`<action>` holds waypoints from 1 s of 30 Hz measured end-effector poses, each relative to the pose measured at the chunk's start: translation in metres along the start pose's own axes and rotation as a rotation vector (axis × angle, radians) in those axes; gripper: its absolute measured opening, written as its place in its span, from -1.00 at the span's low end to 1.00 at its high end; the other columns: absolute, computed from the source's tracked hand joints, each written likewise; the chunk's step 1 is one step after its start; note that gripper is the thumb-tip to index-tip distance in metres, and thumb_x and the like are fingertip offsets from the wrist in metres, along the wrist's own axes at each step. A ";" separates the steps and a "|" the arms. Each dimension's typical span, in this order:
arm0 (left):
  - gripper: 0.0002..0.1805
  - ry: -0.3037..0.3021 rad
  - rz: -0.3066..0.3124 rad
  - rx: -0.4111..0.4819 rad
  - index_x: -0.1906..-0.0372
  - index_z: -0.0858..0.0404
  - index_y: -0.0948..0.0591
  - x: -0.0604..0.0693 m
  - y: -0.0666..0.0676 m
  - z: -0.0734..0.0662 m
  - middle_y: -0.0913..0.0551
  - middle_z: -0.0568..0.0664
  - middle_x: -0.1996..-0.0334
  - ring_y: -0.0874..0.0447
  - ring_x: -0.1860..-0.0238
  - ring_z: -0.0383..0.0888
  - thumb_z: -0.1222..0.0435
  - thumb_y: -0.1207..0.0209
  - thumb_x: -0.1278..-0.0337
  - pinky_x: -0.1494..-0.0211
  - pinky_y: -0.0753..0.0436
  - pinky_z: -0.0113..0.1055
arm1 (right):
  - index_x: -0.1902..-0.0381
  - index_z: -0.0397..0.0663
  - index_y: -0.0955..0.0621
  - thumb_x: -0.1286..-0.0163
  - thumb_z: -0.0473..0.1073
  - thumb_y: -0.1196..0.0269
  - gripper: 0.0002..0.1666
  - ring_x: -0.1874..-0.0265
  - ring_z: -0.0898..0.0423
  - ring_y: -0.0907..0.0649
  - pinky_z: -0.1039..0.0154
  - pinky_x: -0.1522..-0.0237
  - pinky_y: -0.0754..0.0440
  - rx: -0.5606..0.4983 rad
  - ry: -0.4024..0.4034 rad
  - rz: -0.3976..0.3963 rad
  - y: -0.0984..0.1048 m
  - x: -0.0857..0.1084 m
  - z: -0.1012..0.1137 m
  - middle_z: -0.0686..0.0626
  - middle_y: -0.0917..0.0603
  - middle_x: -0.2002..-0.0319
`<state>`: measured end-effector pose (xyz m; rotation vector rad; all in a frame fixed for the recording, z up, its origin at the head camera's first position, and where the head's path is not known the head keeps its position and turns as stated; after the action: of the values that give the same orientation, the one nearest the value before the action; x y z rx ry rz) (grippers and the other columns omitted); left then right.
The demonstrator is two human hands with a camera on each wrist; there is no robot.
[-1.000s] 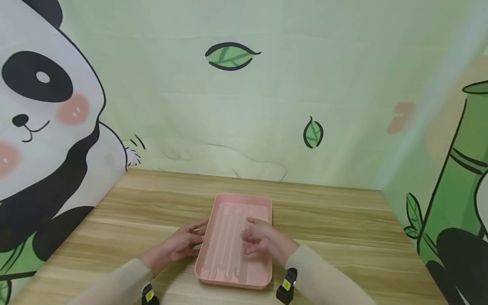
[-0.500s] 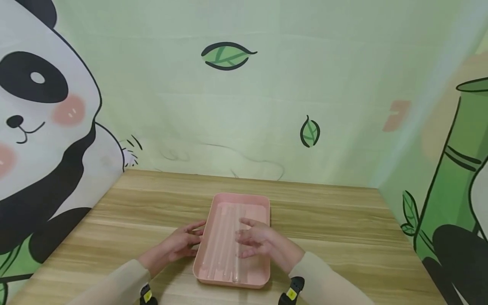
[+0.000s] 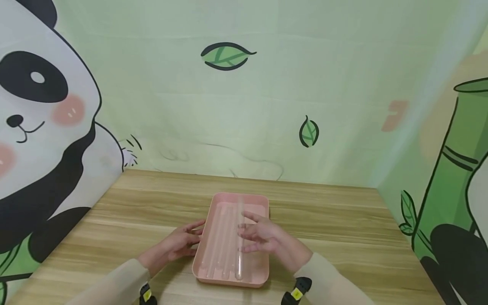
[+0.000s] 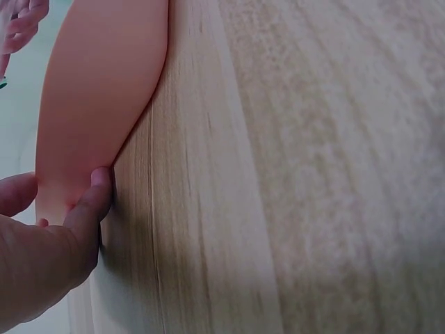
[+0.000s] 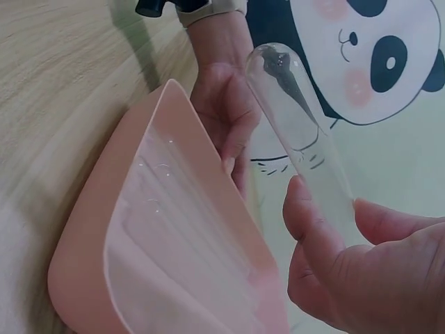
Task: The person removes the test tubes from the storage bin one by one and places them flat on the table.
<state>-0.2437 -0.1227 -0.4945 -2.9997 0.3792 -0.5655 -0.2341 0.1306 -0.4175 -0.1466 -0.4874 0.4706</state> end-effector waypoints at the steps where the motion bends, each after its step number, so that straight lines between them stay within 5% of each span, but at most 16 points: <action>1: -0.31 0.000 0.000 0.000 -0.58 0.36 -0.17 0.000 0.000 0.000 -0.26 0.46 -0.50 -0.62 -0.11 -0.11 0.53 -0.01 -0.39 0.01 -0.63 -0.14 | -0.66 -0.06 0.04 -0.50 -0.48 -0.02 -0.11 0.20 0.27 -0.57 0.24 0.27 -0.72 0.003 0.005 0.006 0.000 0.001 0.001 -0.05 -0.45 -0.15; 6: -0.32 0.002 -0.003 -0.009 -0.58 0.36 -0.18 -0.001 -0.001 0.000 -0.26 0.45 -0.51 -0.63 -0.07 -0.13 0.51 -0.01 -0.41 0.02 -0.63 -0.15 | -0.66 -0.07 0.13 -0.51 -0.46 -0.01 -0.08 0.15 0.28 -0.55 0.30 0.30 -0.71 0.025 0.047 0.059 0.004 0.011 0.002 -0.36 -0.15 -0.51; 11: -0.32 -0.004 0.003 -0.010 -0.58 0.37 -0.17 -0.001 -0.001 0.000 -0.25 0.46 -0.51 -0.63 -0.06 -0.13 0.51 -0.01 -0.41 0.00 -0.63 -0.14 | -0.66 -0.08 0.21 -0.52 -0.43 0.01 -0.06 0.14 0.31 -0.56 0.32 0.27 -0.72 0.012 0.078 0.107 0.009 0.018 0.001 -0.46 0.14 -0.60; 23: -0.33 0.003 0.000 -0.020 -0.57 0.36 -0.19 -0.001 -0.001 -0.002 -0.28 0.46 -0.49 -0.64 -0.05 -0.12 0.51 -0.03 -0.42 0.02 -0.65 -0.16 | -0.66 -0.05 0.18 -0.53 -0.37 -0.03 -0.06 0.05 0.28 -0.51 0.34 0.20 -0.70 -0.022 0.126 0.082 0.032 0.030 -0.012 -0.38 0.04 -0.57; 30: -0.34 -0.007 0.008 -0.020 -0.57 0.39 -0.17 0.000 -0.001 -0.002 -0.27 0.48 -0.49 -0.63 -0.05 -0.13 0.51 -0.01 -0.43 -0.01 -0.64 -0.12 | -0.65 -0.05 0.28 -0.50 -0.39 -0.03 0.01 0.01 0.27 -0.54 0.29 0.04 -0.69 -0.041 0.140 0.080 0.049 0.039 -0.019 -0.43 0.24 -0.61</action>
<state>-0.2446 -0.1219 -0.4922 -3.0167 0.3993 -0.5540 -0.2140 0.1918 -0.4303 -0.2381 -0.3549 0.5249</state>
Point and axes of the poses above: each hand's wrist, its own x-axis away from the middle knuckle, its own y-axis out of the back of the hand, z = x × y, the point moved 2 cm from there along -x, towards the middle knuckle
